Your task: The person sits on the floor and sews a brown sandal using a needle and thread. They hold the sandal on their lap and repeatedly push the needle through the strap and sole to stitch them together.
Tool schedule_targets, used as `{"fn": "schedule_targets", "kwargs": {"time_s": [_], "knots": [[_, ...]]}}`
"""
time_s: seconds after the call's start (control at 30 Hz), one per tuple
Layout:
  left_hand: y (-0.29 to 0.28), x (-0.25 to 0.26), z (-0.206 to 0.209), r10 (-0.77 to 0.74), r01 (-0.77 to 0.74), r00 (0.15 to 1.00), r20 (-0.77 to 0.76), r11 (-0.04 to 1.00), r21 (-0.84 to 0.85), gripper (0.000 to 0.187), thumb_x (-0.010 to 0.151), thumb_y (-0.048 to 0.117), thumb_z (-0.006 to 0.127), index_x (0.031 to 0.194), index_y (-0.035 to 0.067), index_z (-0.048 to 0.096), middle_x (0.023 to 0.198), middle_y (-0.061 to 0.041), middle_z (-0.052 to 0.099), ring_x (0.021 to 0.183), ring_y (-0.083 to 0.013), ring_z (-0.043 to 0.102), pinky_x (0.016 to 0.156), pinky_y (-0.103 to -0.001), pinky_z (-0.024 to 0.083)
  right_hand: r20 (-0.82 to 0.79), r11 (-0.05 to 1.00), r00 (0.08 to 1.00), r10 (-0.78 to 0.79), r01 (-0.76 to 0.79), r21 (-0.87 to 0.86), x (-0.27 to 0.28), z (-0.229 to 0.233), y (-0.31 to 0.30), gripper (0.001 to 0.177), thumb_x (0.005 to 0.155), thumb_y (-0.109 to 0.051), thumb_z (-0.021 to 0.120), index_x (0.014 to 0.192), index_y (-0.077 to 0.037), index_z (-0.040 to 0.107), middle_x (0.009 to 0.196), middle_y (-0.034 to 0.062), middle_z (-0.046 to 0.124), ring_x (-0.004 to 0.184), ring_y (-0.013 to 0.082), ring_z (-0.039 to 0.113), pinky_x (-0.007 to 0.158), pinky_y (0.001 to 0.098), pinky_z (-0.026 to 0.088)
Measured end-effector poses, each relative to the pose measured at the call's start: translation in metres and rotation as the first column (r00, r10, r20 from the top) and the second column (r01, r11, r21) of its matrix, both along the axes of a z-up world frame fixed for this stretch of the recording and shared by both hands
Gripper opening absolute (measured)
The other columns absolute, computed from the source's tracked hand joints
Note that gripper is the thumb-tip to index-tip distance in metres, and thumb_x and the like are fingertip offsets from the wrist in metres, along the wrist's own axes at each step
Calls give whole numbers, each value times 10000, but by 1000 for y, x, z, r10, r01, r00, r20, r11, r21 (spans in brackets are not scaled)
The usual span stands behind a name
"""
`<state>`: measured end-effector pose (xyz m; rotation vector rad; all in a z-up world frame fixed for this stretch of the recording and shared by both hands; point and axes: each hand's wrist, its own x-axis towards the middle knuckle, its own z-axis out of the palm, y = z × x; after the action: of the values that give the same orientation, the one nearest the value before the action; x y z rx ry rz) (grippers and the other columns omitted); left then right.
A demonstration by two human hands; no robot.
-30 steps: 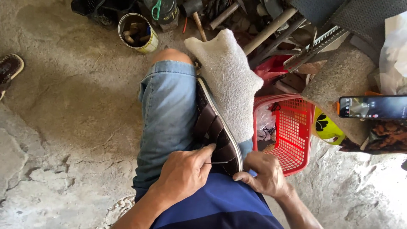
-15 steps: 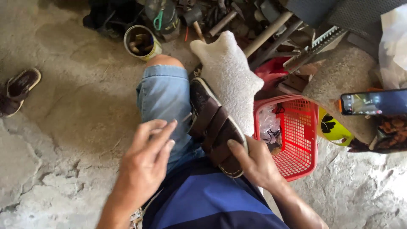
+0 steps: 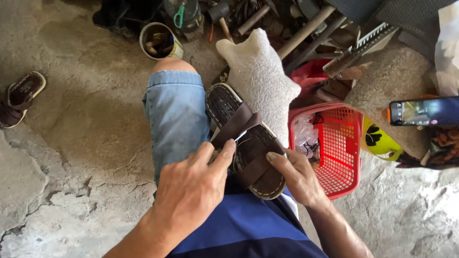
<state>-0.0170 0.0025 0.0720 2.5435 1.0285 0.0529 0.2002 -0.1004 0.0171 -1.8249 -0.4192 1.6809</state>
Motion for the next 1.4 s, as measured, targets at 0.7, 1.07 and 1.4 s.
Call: {"fn": "schedule_targets", "kwargs": {"time_s": [0.7, 1.07, 1.4], "knots": [[13, 27, -15, -106, 98, 994, -24, 969, -227, 365, 972, 252, 602, 1307, 136, 684, 854, -64, 622, 509, -285, 669, 349, -441, 496, -124, 991, 992, -6, 23, 134, 21, -40, -13, 362, 992, -273, 578, 758, -21, 689, 658, 65, 705, 579, 142, 650, 529, 268, 512], [10, 31, -18, -114, 100, 992, -62, 976, -194, 378, 938, 262, 622, 1292, 145, 679, 876, -69, 614, 529, -288, 673, 361, -451, 494, -103, 994, 994, 22, -12, 104, 22, -43, -16, 354, 997, -308, 590, 749, -60, 638, 636, 20, 658, 562, 107, 610, 499, 250, 473], [8, 33, -16, -141, 130, 987, -78, 982, -138, 365, 941, 239, 627, 1286, 136, 688, 874, -62, 598, 552, -246, 672, 354, -413, 506, -88, 993, 995, 43, -33, 114, 21, -41, -14, 364, 983, -328, 583, 740, -61, 632, 640, 39, 673, 562, 125, 632, 495, 251, 486]]}}
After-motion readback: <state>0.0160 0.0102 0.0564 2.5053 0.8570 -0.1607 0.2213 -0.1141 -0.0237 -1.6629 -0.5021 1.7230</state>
